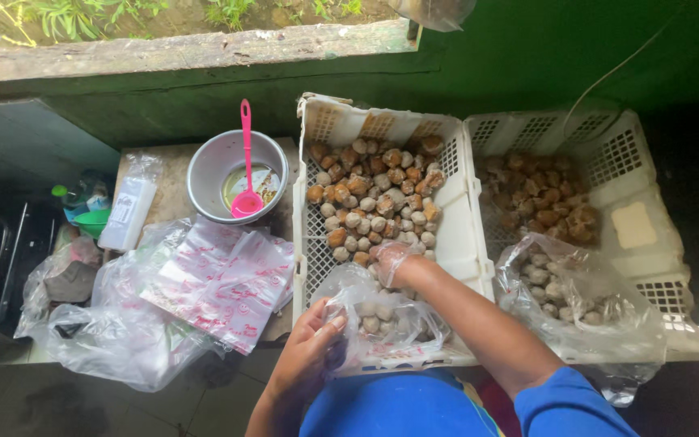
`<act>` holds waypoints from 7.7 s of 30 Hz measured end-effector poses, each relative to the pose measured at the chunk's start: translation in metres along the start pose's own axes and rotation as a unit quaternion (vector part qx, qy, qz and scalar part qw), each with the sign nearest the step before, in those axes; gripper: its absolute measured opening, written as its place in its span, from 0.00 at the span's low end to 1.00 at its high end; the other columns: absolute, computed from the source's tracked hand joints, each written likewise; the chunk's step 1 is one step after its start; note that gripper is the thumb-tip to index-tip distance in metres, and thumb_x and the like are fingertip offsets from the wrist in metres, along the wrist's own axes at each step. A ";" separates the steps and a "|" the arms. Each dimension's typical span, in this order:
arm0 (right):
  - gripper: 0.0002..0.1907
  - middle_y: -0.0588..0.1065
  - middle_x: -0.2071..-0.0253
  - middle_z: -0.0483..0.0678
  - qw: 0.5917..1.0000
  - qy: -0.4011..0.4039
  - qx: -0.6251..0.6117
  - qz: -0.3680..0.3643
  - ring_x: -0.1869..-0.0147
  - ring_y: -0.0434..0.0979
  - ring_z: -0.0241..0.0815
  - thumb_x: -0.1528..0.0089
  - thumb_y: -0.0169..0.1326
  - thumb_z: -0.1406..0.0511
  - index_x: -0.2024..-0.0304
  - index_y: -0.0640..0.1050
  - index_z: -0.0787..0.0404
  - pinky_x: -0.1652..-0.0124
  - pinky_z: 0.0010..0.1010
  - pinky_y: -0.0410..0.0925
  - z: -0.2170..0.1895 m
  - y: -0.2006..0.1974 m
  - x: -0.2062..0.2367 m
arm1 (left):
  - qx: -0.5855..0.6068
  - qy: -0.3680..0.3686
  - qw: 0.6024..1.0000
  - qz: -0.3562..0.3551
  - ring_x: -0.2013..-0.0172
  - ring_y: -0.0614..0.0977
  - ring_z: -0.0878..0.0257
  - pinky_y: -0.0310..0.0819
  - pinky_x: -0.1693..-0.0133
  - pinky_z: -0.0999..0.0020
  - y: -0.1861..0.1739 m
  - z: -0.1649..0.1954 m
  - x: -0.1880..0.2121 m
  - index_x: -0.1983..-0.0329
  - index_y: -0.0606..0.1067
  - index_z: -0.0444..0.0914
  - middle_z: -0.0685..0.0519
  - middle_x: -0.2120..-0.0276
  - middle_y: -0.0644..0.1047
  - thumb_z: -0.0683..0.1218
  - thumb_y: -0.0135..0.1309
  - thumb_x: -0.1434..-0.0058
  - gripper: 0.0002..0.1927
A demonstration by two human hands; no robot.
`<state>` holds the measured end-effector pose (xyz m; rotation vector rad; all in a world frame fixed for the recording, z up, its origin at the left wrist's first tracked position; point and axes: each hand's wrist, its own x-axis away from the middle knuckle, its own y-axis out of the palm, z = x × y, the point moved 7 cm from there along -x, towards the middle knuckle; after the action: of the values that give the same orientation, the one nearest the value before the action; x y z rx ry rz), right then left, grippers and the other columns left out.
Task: The person packs round meatballs from a plastic crate into a clear plastic bag, opening the bag, placing the meatballs in one at a time, and lifting the filled bag. They repeat the packing with additional bags at the work table.
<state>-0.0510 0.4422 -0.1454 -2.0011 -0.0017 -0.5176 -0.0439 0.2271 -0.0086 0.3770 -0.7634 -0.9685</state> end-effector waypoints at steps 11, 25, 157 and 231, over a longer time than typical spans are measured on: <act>0.10 0.77 0.66 0.47 0.677 -0.244 -0.674 -0.167 0.72 0.70 0.27 0.32 0.57 0.67 0.52 0.79 0.68 0.74 0.20 0.67 -0.020 -0.094 0.124 | 0.033 0.025 0.999 -0.033 0.82 0.63 0.75 0.54 0.80 0.78 -0.008 0.000 0.001 0.53 0.69 0.40 0.62 0.77 0.66 0.45 0.50 0.30 0.06; 0.17 0.78 0.55 0.54 0.991 0.049 -0.123 0.019 0.52 0.80 0.52 0.39 0.57 0.62 0.49 0.77 0.59 0.50 0.38 0.73 0.014 -0.050 0.048 | 0.038 0.012 0.998 -0.053 0.81 0.62 0.75 0.53 0.79 0.77 -0.009 -0.006 -0.003 0.51 0.69 0.39 0.63 0.77 0.64 0.45 0.50 0.30 0.08; 0.30 0.73 0.49 0.57 0.994 -0.108 0.020 -0.011 0.46 0.76 0.58 0.51 0.57 0.69 0.43 0.75 0.56 0.47 0.41 0.71 0.032 -0.002 0.071 | 0.073 -0.001 0.996 -0.052 0.80 0.61 0.75 0.53 0.80 0.78 -0.016 -0.011 0.001 0.57 0.68 0.40 0.63 0.78 0.62 0.47 0.49 0.28 0.06; 0.11 0.81 0.50 0.52 0.944 0.077 0.289 -0.142 0.44 0.81 0.49 0.37 0.53 0.65 0.55 0.82 0.57 0.49 0.38 0.75 0.040 0.003 0.039 | 0.081 -0.005 0.996 -0.024 0.81 0.60 0.74 0.51 0.79 0.76 -0.015 -0.005 0.005 0.51 0.69 0.40 0.63 0.78 0.63 0.47 0.46 0.27 0.06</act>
<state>-0.0004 0.4668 -0.1493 -1.3865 -0.3158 -0.7571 -0.0476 0.2143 -0.0186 0.5341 -0.8483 -0.9568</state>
